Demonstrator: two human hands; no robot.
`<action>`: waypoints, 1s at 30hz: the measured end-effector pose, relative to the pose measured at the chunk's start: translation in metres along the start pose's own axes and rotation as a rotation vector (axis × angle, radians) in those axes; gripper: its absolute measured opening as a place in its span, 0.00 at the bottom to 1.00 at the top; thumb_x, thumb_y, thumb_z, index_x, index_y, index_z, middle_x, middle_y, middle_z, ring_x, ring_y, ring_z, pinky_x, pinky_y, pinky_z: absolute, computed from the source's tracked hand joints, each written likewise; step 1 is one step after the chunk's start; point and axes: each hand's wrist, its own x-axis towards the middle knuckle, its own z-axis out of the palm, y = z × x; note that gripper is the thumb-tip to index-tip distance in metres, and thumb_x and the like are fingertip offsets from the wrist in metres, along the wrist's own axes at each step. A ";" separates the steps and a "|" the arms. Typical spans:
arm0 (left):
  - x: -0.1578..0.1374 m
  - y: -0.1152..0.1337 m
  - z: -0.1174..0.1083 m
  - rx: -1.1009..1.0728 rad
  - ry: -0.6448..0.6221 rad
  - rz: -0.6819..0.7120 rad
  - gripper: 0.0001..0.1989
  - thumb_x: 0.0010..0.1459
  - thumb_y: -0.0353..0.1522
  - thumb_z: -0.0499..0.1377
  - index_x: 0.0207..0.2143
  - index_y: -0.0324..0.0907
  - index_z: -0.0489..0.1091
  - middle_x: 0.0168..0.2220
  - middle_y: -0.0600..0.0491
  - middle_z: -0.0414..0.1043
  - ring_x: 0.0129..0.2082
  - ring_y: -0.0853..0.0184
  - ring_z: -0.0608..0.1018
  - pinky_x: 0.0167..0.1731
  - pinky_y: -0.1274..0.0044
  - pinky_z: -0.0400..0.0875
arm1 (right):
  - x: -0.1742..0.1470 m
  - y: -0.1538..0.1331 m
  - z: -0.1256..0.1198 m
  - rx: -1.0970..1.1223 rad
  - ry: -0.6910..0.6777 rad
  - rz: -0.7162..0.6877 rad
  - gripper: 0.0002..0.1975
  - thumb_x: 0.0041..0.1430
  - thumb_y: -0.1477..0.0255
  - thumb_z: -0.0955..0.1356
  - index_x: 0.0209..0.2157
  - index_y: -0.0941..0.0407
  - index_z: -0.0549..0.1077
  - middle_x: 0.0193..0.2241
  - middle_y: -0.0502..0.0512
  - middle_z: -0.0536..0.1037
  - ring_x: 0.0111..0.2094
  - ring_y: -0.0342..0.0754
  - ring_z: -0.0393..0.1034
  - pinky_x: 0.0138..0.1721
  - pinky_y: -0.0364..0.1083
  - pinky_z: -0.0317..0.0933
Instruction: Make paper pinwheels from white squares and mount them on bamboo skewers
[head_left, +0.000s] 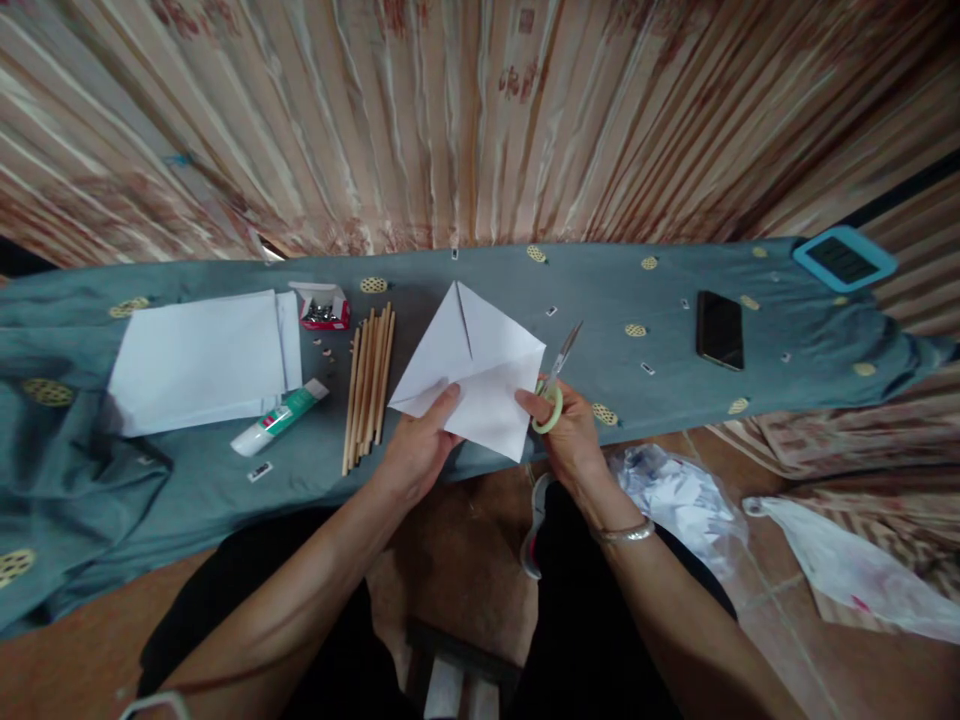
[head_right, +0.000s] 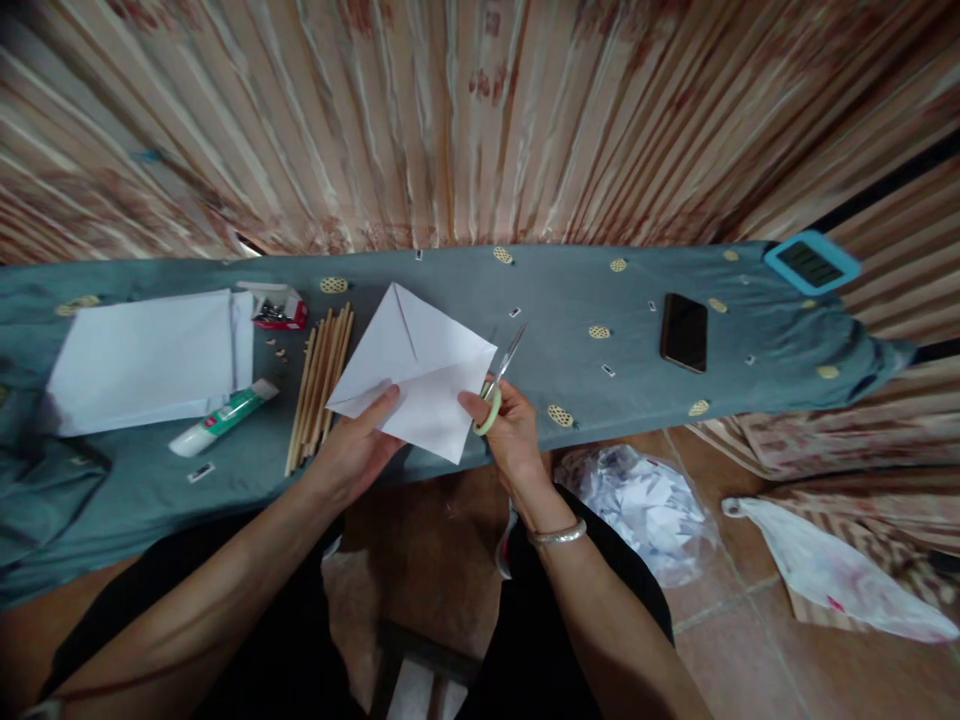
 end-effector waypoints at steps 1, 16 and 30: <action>0.002 0.001 0.000 -0.014 0.045 0.019 0.20 0.49 0.32 0.68 0.46 0.43 0.72 0.47 0.50 0.77 0.49 0.58 0.77 0.50 0.66 0.73 | -0.002 -0.001 0.001 -0.036 -0.030 0.004 0.18 0.39 0.61 0.78 0.30 0.55 0.76 0.25 0.45 0.77 0.25 0.41 0.66 0.30 0.42 0.62; 0.015 0.041 -0.018 -0.026 0.070 0.203 0.15 0.57 0.32 0.63 0.47 0.42 0.71 0.44 0.51 0.77 0.43 0.65 0.77 0.40 0.75 0.75 | -0.042 -0.010 -0.011 -0.308 -0.751 0.343 0.33 0.47 0.46 0.71 0.42 0.60 0.72 0.29 0.55 0.77 0.28 0.43 0.67 0.29 0.44 0.60; 0.012 0.034 -0.012 0.044 0.106 0.215 0.25 0.54 0.33 0.64 0.55 0.45 0.65 0.54 0.47 0.72 0.52 0.57 0.74 0.45 0.69 0.73 | -0.040 -0.010 -0.005 -0.332 -0.726 0.352 0.36 0.45 0.43 0.71 0.41 0.61 0.71 0.28 0.55 0.77 0.29 0.44 0.68 0.32 0.45 0.61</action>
